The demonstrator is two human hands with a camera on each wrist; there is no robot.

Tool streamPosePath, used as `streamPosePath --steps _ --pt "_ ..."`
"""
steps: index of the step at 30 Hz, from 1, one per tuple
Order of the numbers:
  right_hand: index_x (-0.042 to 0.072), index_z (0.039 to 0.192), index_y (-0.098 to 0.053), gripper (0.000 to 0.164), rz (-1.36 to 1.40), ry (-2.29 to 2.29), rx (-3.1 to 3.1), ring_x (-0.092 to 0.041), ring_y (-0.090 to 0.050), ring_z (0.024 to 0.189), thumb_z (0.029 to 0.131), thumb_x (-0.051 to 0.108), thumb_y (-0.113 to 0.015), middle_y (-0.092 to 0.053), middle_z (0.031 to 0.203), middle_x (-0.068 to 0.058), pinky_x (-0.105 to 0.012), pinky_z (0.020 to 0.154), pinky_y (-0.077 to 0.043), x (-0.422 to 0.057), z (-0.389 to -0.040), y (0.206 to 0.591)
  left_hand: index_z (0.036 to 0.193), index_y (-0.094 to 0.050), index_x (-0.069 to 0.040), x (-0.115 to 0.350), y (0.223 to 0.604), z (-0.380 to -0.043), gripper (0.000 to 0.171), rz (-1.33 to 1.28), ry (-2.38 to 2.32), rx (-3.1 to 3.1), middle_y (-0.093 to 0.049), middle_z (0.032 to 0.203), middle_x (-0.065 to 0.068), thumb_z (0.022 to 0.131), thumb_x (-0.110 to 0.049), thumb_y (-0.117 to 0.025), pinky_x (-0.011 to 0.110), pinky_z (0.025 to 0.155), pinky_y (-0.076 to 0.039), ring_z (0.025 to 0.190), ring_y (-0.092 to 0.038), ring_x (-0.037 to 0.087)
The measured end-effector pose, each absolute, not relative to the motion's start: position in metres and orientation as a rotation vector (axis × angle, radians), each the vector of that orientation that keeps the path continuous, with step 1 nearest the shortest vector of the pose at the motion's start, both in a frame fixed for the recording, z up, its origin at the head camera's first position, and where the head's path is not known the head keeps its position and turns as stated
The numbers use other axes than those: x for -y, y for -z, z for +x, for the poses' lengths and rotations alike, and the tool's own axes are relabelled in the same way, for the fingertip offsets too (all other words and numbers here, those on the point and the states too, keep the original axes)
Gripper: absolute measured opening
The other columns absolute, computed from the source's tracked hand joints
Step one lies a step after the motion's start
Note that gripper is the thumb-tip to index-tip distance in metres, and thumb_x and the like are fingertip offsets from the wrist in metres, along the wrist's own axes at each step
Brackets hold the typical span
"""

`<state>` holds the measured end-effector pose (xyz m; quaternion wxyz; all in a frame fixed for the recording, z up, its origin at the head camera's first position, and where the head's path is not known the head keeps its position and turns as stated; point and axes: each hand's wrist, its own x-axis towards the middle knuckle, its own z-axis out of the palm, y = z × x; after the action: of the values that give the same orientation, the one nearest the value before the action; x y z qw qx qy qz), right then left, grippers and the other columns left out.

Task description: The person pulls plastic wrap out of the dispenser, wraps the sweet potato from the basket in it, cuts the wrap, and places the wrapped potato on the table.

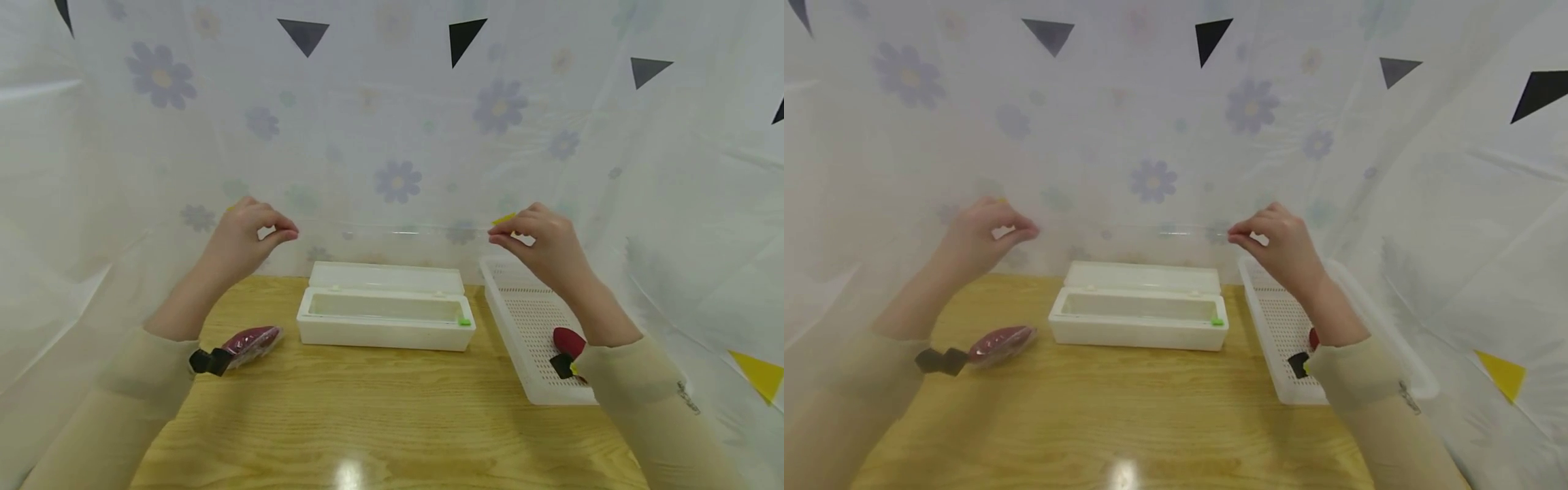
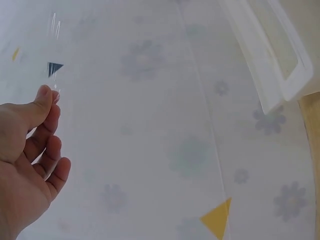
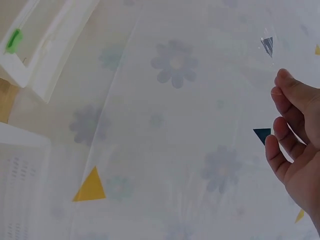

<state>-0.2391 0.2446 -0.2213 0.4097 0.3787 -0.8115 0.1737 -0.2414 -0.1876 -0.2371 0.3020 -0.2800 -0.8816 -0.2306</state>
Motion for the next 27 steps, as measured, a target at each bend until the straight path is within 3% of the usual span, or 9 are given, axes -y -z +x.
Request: streamPosePath --steps 10,13,15,18,23,27 --pt "0.013 0.086 -0.076 0.026 1.031 -0.431 2.081 -0.009 -0.054 0.074 0.065 -0.001 -0.082 -0.069 0.075 0.006 -0.015 0.054 -0.034 -0.254 -0.215 0.223 0.085 -0.073 -0.011 0.189 0.240 -0.222 0.005 -0.832 0.551 2.300 -0.066 0.080 0.000 0.081 -0.010 -0.073 0.033 0.068 -0.036 0.080 -0.046 0.016" --pt "0.014 0.087 -0.076 0.011 1.059 -0.452 2.095 -0.007 -0.054 0.078 0.078 0.020 -0.078 -0.069 0.078 0.007 -0.014 0.054 -0.034 -0.257 -0.208 0.225 0.084 -0.073 -0.012 0.189 0.241 -0.214 0.006 -0.862 0.537 2.280 -0.066 0.079 -0.002 0.080 -0.009 -0.074 0.032 0.066 -0.035 0.080 -0.046 0.015" --pt "0.014 0.087 -0.076 0.023 1.077 -0.465 2.110 -0.005 -0.054 0.080 0.085 0.036 -0.068 -0.069 0.079 0.008 -0.013 0.053 -0.035 -0.260 -0.203 0.227 0.084 -0.073 -0.013 0.189 0.243 -0.209 0.007 -0.879 0.540 2.269 -0.065 0.078 -0.003 0.079 -0.008 -0.074 0.031 0.065 -0.034 0.081 -0.045 0.014" --pt "0.015 0.088 -0.075 0.039 1.109 -0.494 2.116 -0.002 -0.052 0.080 0.088 0.049 -0.056 -0.068 0.079 0.009 -0.012 0.053 -0.035 -0.262 -0.196 0.231 0.084 -0.073 -0.014 0.191 0.246 -0.200 0.010 -0.913 0.557 2.256 -0.064 0.077 -0.006 0.078 -0.007 -0.075 0.028 0.064 -0.034 0.081 -0.045 0.011" --pt "0.017 0.089 -0.075 0.031 1.197 -0.561 2.105 -0.003 -0.051 0.078 0.088 0.044 -0.059 -0.065 0.079 0.009 -0.013 0.055 -0.036 -0.265 -0.187 0.238 0.086 -0.073 -0.018 0.196 0.252 -0.188 0.017 -0.986 0.568 2.244 -0.063 0.078 -0.012 0.075 -0.006 -0.077 0.022 0.062 -0.035 0.080 -0.044 0.006" --pt "0.017 0.092 -0.074 0.015 1.291 -0.654 2.125 -0.003 -0.051 0.078 0.084 0.030 -0.070 -0.065 0.081 0.008 -0.013 0.059 -0.039 -0.268 -0.181 0.243 0.086 -0.072 -0.021 0.201 0.256 -0.178 0.021 -1.056 0.569 2.242 -0.061 0.080 -0.015 0.073 -0.006 -0.078 0.017 0.062 -0.035 0.080 -0.043 0.003"
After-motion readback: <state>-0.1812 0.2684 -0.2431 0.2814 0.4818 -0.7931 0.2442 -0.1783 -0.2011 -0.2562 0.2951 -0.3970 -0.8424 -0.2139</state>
